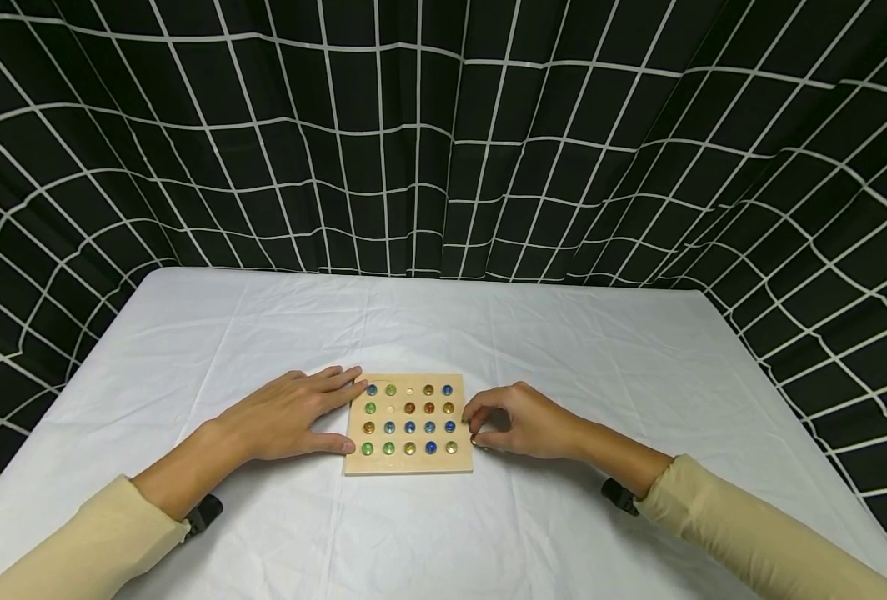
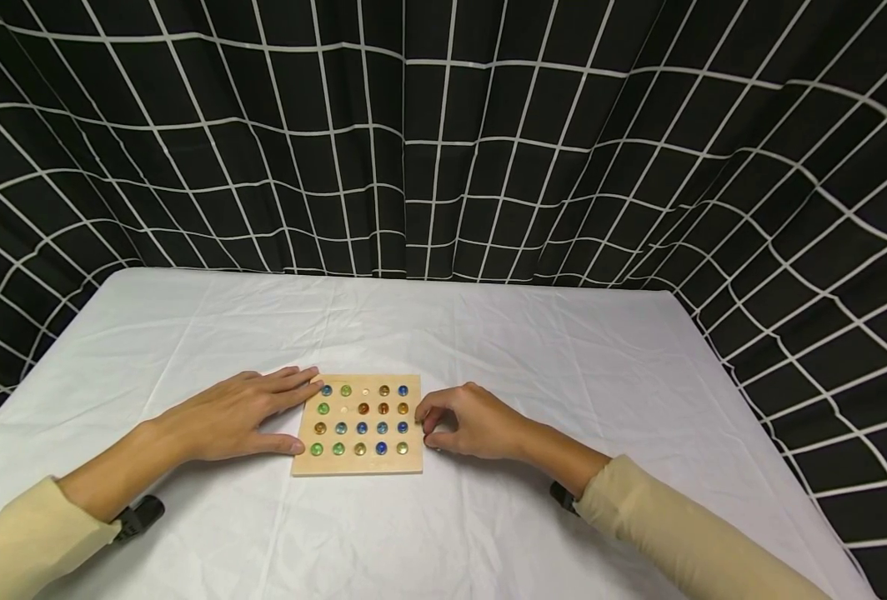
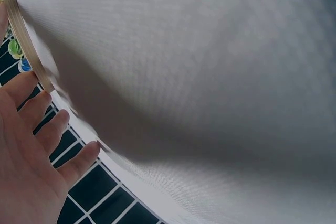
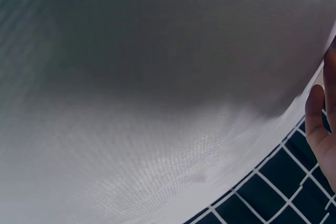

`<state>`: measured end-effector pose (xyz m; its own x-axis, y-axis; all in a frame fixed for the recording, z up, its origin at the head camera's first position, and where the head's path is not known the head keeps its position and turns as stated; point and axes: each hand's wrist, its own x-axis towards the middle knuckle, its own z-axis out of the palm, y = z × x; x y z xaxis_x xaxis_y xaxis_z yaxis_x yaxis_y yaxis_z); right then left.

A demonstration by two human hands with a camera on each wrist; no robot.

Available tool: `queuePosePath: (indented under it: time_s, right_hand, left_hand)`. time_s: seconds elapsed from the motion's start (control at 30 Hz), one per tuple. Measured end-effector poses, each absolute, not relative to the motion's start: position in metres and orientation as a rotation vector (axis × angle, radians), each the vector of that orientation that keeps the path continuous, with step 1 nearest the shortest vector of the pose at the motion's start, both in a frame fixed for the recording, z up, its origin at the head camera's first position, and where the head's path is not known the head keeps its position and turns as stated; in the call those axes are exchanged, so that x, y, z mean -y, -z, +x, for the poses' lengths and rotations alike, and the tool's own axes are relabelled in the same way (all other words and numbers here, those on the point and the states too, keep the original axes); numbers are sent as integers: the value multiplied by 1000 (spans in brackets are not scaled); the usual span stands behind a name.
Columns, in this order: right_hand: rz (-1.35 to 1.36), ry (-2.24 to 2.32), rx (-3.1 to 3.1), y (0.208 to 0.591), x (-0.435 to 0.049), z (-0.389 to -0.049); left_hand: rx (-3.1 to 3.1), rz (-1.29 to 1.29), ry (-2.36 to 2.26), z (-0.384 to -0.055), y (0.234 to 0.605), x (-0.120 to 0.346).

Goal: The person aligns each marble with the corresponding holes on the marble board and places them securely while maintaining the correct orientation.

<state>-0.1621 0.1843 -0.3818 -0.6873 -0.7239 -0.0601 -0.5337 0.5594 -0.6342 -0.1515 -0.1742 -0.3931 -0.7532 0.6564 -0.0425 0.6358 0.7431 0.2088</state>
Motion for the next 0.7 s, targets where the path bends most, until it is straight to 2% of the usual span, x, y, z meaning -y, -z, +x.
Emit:
queuePosePath:
  time_s: [0.7]
  right_hand:
    - [-1059,877,-2473,380,-181,-164]
  left_hand:
    - [-2830,1056,-274,-152,393,174]
